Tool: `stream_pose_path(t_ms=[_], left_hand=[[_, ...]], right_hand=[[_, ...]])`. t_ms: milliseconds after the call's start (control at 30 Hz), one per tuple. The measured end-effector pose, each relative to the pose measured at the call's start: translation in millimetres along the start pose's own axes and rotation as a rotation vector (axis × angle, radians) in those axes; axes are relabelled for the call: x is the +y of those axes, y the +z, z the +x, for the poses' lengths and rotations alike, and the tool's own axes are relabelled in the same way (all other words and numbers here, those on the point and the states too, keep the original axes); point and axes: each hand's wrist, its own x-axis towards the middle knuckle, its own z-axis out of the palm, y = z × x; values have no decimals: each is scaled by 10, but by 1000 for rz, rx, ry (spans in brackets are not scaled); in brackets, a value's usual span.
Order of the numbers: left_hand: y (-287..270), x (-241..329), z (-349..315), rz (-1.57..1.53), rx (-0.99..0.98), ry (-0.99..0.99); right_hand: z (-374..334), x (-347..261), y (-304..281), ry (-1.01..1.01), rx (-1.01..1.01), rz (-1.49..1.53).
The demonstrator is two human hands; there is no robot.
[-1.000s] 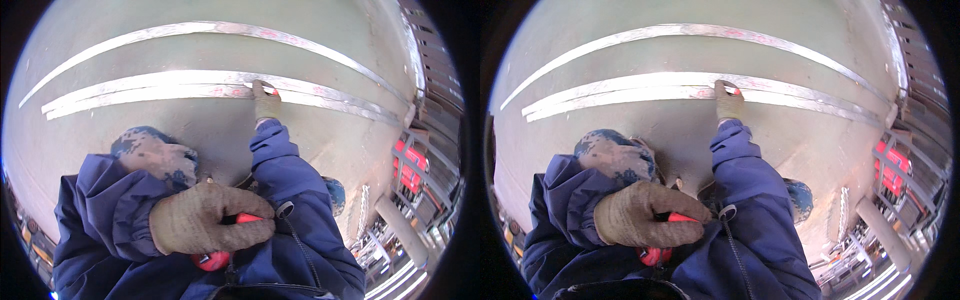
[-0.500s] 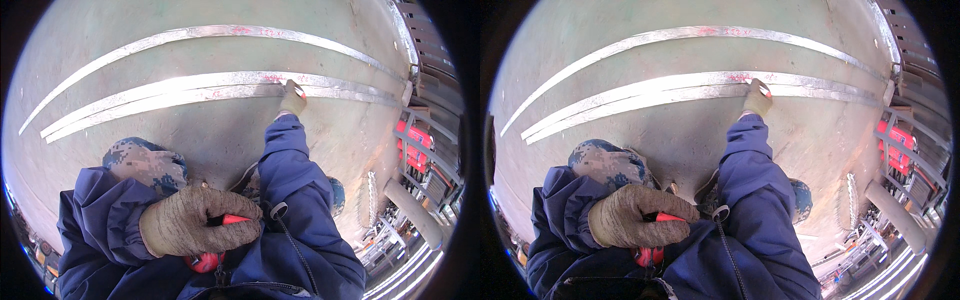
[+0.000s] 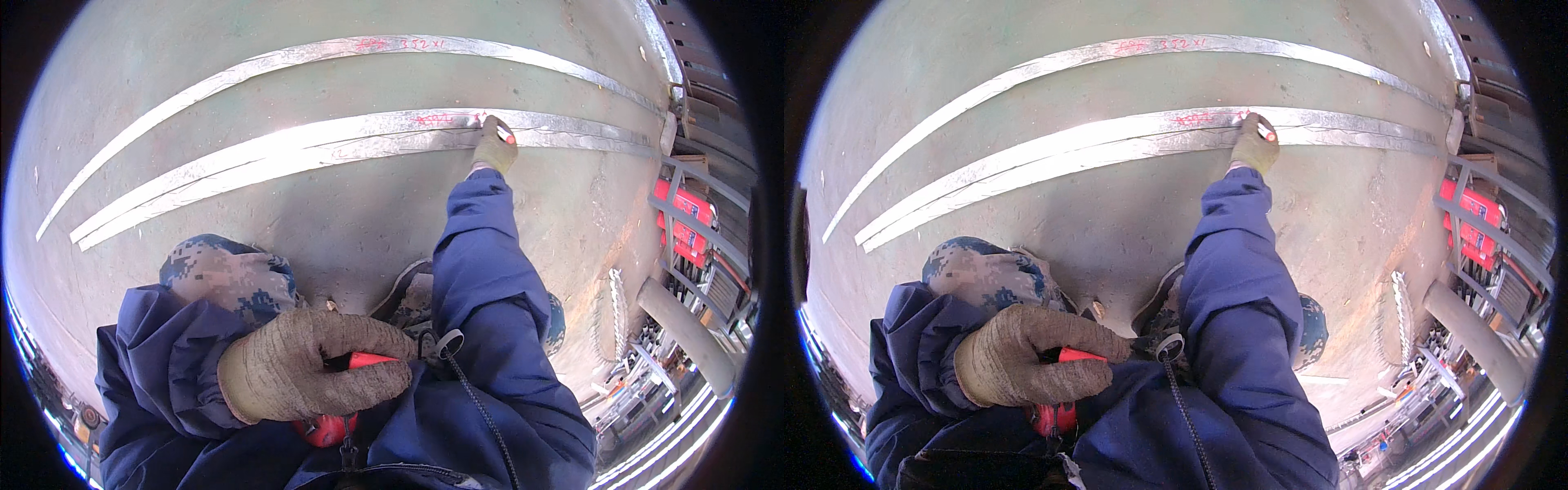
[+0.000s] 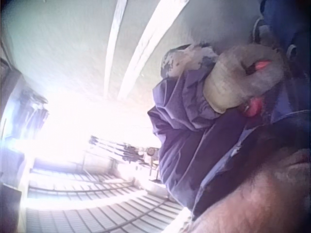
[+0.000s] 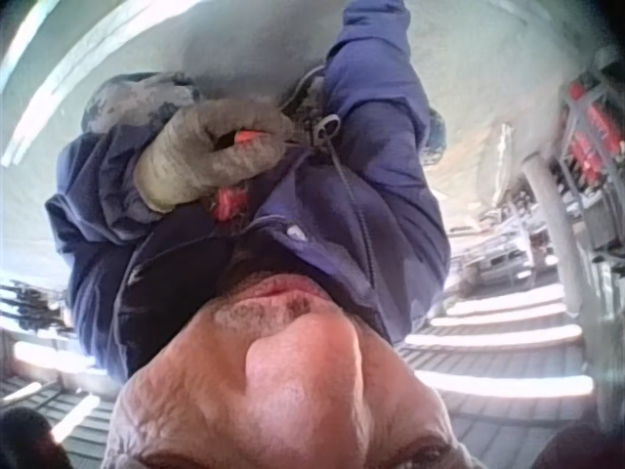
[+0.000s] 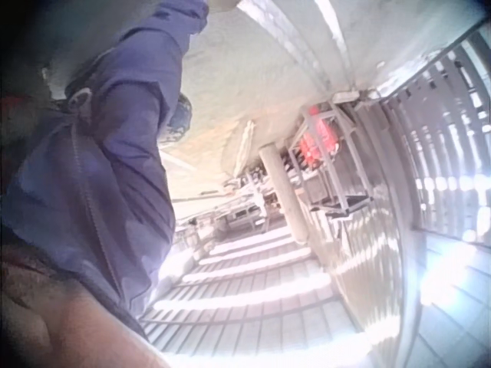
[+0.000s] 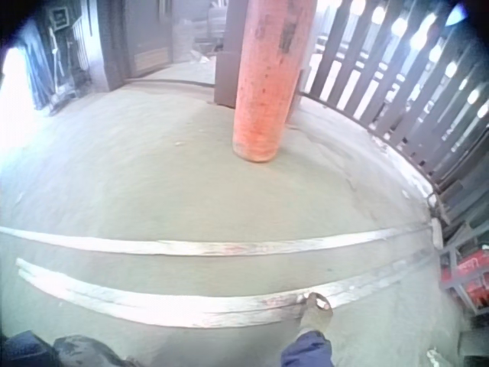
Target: The person measures and marks multiple metal strips laid on the floor using a tape measure and a red marker. They write numerical values on each strip, then briefly write on a white paper placed on a green circular object before returning to mark additional strips.
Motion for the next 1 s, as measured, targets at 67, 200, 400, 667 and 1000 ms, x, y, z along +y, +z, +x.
stream_pose_path(t_ms=[67, 200, 400, 667, 1000], left_hand=[[41, 5, 9, -13, 36, -1], [91, -34, 42, -20, 88, 50], [90, 2, 24, -46, 80, -34], [-24, 130, -32, -197, 322, 122], [-89, 103, -32, -416, 619, 260]], right_hand=[[190, 21, -47, 5, 89, -97], [395, 72, -82, 191, 119, 57], [440, 204, 3, 164, 135, 15], [-54, -1153, -71, -14, -562, 604], [-636, -2956, -1099, -799, -1074, 378]])
